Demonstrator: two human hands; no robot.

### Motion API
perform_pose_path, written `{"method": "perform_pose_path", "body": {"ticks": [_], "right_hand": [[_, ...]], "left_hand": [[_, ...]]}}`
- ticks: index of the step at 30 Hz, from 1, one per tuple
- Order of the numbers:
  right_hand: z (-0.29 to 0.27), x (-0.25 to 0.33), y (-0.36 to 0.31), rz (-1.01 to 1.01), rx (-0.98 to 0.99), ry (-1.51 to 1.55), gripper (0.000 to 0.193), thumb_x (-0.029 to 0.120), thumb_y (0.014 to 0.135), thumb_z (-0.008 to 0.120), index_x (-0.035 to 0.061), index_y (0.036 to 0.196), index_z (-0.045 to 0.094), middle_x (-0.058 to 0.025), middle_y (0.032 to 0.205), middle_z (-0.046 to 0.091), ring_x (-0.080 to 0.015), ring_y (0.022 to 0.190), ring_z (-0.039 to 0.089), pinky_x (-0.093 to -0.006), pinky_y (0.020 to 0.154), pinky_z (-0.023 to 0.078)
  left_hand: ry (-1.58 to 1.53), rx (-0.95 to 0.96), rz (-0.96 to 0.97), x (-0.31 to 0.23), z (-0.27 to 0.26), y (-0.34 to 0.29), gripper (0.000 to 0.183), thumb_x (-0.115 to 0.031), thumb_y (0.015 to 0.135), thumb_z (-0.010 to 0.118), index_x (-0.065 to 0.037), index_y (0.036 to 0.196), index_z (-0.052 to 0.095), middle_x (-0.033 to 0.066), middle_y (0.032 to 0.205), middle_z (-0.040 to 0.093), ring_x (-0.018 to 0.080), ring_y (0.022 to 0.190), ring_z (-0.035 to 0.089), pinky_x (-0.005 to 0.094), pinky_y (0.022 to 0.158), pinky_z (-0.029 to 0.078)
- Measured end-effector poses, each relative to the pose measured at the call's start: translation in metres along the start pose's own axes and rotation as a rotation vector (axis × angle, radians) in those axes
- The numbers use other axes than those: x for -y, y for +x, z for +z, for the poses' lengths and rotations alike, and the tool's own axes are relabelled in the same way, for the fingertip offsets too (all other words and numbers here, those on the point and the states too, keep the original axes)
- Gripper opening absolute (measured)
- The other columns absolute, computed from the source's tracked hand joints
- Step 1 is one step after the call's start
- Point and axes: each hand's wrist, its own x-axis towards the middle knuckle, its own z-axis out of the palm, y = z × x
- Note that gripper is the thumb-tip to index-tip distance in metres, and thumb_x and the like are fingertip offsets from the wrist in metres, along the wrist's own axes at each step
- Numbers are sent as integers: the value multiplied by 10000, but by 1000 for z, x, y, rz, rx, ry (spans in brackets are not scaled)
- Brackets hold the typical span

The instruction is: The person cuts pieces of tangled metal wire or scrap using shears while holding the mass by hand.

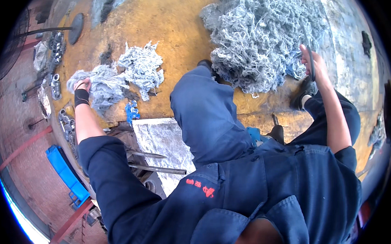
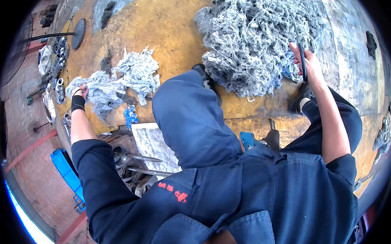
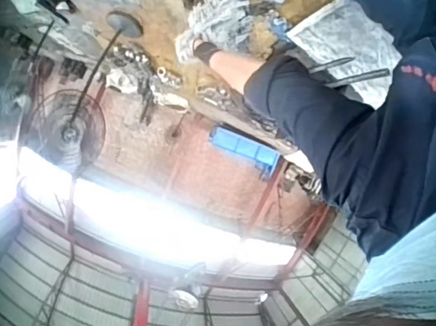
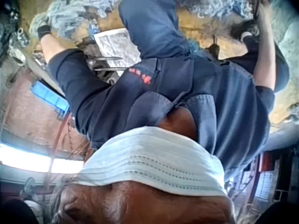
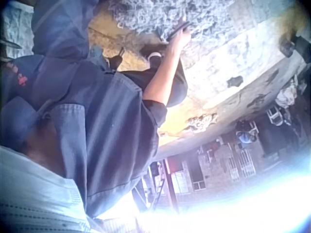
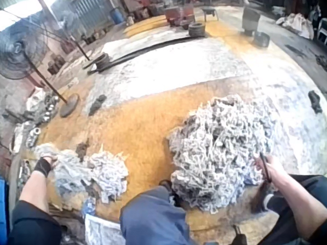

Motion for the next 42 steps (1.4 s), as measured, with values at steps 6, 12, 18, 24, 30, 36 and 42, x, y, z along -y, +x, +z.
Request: {"method": "perform_pose_path", "body": {"ticks": [6, 12, 18, 24, 30, 36, 42], "right_hand": [[1, 8, -8, -40, 7, 43, 718, 681, 756, 613, -18, 918, 623, -10, 692, 519, -63, 491, 461, -217, 453, 415], [-14, 21, -26, -178, -15, 124, 639, 670, 752, 627, 33, 793, 604, 25, 601, 475, -52, 502, 475, -204, 490, 402], [-38, 37, -45, -329, -20, 367, 426, 456, 817, 690, 39, 832, 606, 6, 677, 546, -45, 561, 511, -177, 541, 445], [-50, 41, -14, -85, 370, 1025, 360, 354, 895, 616, 157, 645, 446, 48, 547, 407, -58, 440, 383, -197, 393, 305], [-77, 32, -29, -217, 86, 869, 307, 313, 791, 719, 42, 802, 575, 0, 621, 531, -55, 501, 501, -182, 446, 416], [-80, 28, -36, -307, -24, 679, 523, 408, 741, 766, -76, 877, 621, -124, 732, 632, -81, 527, 601, -175, 469, 515], [-78, 22, -24, -358, 0, 453, 493, 479, 681, 771, 2, 717, 653, -73, 599, 614, -120, 518, 596, -241, 508, 485]], "left_hand": [[220, -202, 66, 11, -3, -29, 263, -6, 737, 648, -15, 985, 560, 126, 905, 607, 237, 732, 591, 365, 633, 508], [511, -260, 55, 1, 12, -56, 109, -85, 762, 613, -28, 855, 605, 126, 763, 610, 239, 503, 580, 341, 408, 475], [372, 511, 221, -102, 203, -170, 458, -165, 723, 741, -57, 1138, 580, 80, 877, 639, 182, 630, 615, 263, 492, 459], [731, 1078, 727, -69, 394, -321, 727, -163, 558, 843, -50, 1210, 542, 141, 1129, 603, 258, 1001, 598, 375, 837, 488], [1390, 628, 1312, 3, 461, -469, 946, -146, 618, 767, -253, 1431, 294, 109, 1499, 232, 346, 1382, 208, 627, 911, 403], [1080, 628, 1358, 30, 475, -400, 465, -41, 633, 676, -102, 1065, 513, 173, 1379, 342, 390, 1281, 322, 432, 951, 448], [-89, 982, 571, -81, 500, -411, 265, -47, 803, 571, -11, 1065, 582, 85, 1011, 629, 220, 875, 605, 333, 799, 504]]}}
